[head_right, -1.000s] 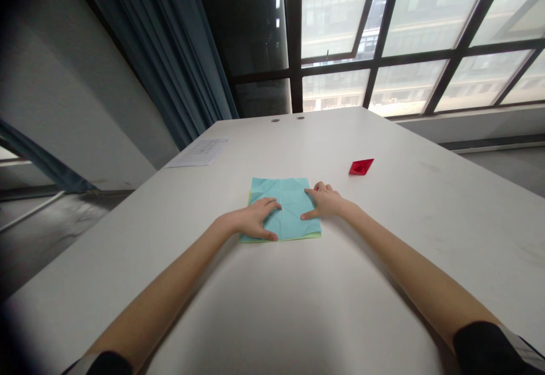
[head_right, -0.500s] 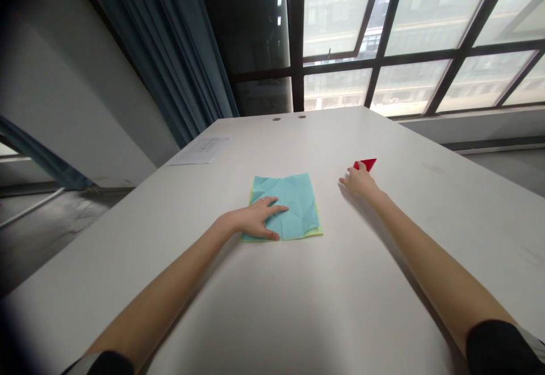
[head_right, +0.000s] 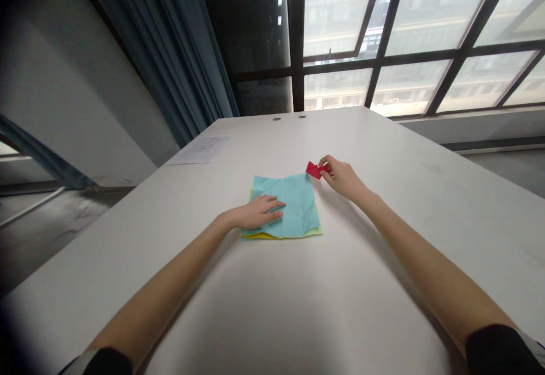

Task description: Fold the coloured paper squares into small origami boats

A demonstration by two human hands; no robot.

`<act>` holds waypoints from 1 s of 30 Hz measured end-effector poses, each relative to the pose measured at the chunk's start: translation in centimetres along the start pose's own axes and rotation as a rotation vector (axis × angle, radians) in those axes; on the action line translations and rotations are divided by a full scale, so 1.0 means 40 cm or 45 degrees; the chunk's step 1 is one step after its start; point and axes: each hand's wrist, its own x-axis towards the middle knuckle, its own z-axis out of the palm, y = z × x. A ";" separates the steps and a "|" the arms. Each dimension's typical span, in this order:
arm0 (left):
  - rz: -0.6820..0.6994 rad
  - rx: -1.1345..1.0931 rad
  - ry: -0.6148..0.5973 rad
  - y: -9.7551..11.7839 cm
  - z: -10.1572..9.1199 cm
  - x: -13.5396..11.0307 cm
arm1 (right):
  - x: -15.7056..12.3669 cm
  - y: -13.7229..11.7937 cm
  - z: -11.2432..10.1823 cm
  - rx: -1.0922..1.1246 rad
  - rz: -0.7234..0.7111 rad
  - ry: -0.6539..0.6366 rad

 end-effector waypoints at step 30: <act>0.022 -1.161 0.591 0.079 -0.007 0.038 | -0.048 -0.168 0.006 0.104 -0.041 -0.198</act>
